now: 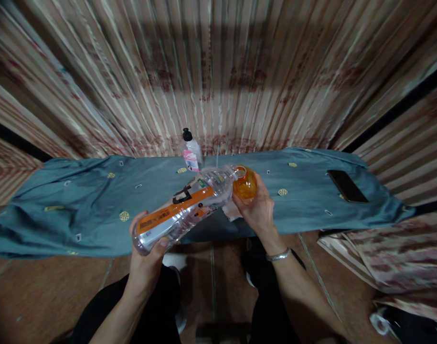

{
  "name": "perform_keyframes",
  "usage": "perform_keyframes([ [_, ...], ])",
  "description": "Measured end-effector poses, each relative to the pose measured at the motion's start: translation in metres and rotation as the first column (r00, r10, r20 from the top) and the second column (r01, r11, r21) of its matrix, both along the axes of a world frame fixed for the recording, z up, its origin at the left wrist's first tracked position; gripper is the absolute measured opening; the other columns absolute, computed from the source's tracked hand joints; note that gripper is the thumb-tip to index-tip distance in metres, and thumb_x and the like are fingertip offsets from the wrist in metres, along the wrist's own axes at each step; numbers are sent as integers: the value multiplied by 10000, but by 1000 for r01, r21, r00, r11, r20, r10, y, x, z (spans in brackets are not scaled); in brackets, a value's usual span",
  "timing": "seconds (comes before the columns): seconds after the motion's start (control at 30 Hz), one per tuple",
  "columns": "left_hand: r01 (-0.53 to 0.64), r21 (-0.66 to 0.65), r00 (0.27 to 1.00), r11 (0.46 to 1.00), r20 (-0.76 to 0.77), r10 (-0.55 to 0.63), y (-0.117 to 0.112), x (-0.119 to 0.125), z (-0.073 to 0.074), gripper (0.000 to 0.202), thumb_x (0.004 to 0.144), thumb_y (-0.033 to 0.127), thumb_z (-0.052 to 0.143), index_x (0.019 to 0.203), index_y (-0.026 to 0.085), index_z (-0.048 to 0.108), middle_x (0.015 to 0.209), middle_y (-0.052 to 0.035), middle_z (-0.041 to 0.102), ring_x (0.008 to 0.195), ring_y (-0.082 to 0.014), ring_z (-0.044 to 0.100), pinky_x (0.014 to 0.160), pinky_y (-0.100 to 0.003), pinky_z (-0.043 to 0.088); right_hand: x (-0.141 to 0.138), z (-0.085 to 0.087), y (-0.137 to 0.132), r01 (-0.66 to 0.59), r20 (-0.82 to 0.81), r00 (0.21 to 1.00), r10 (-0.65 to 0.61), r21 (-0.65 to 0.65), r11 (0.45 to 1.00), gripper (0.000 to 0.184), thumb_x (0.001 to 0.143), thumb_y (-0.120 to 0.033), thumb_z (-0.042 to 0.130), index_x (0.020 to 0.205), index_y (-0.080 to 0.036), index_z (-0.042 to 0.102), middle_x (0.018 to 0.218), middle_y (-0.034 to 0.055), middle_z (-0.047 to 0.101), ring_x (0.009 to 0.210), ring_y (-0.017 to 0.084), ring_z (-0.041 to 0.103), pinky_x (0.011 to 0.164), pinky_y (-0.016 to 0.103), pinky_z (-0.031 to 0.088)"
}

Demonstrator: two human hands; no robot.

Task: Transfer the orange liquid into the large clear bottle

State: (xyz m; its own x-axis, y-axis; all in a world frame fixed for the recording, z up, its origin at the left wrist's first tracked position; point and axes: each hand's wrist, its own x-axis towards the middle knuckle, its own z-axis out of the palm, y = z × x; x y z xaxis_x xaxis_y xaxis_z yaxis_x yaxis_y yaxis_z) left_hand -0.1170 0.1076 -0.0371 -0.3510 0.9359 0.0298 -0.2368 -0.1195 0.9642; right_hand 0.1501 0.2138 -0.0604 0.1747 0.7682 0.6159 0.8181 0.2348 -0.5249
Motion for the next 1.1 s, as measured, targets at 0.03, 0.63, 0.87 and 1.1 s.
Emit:
perform_keyframes([
  [0.03, -2, 5, 1000, 1000, 2, 2, 0, 0, -1, 881, 654, 423, 915, 1366, 281, 416, 1165, -62, 719, 1045, -251, 736, 964, -381, 559, 0, 0, 0, -4, -1, 1000, 4, 2, 1000, 854, 801, -571, 725, 1502, -184, 426, 1389, 185, 684, 1209, 349, 712, 983, 508, 612],
  [0.63, -8, 3, 1000, 1000, 21, 8, 1, -1, -3, 886, 653, 417, 914, 1377, 290, 420, 1171, -67, 712, 1026, -245, 733, 950, -380, 565, 0, 1, -1, -13, -14, 1000, 14, 5, 1000, 845, 799, -546, 730, 1506, -186, 438, 1383, 176, 689, 1202, 350, 715, 971, 513, 620],
  [0.87, -1, 3, 999, 1000, 37, 1, 0, 0, -1, 879, 653, 396, 920, 1371, 288, 425, 1155, -61, 722, 1022, -229, 740, 948, -352, 563, -2, 3, -1, -7, -12, 1000, 7, 6, 1000, 839, 806, -555, 720, 1502, -178, 443, 1375, 177, 693, 1199, 342, 718, 974, 501, 617],
  [1.1, 0, -25, 999, 1000, 34, 1, 1, -1, -2, 898, 642, 439, 916, 1374, 303, 414, 1181, -62, 699, 1052, -254, 721, 974, -397, 552, 1, -1, 0, -27, -22, 999, 27, -2, 1000, 879, 805, -598, 727, 1518, -183, 423, 1381, 186, 681, 1208, 357, 706, 981, 523, 606],
])
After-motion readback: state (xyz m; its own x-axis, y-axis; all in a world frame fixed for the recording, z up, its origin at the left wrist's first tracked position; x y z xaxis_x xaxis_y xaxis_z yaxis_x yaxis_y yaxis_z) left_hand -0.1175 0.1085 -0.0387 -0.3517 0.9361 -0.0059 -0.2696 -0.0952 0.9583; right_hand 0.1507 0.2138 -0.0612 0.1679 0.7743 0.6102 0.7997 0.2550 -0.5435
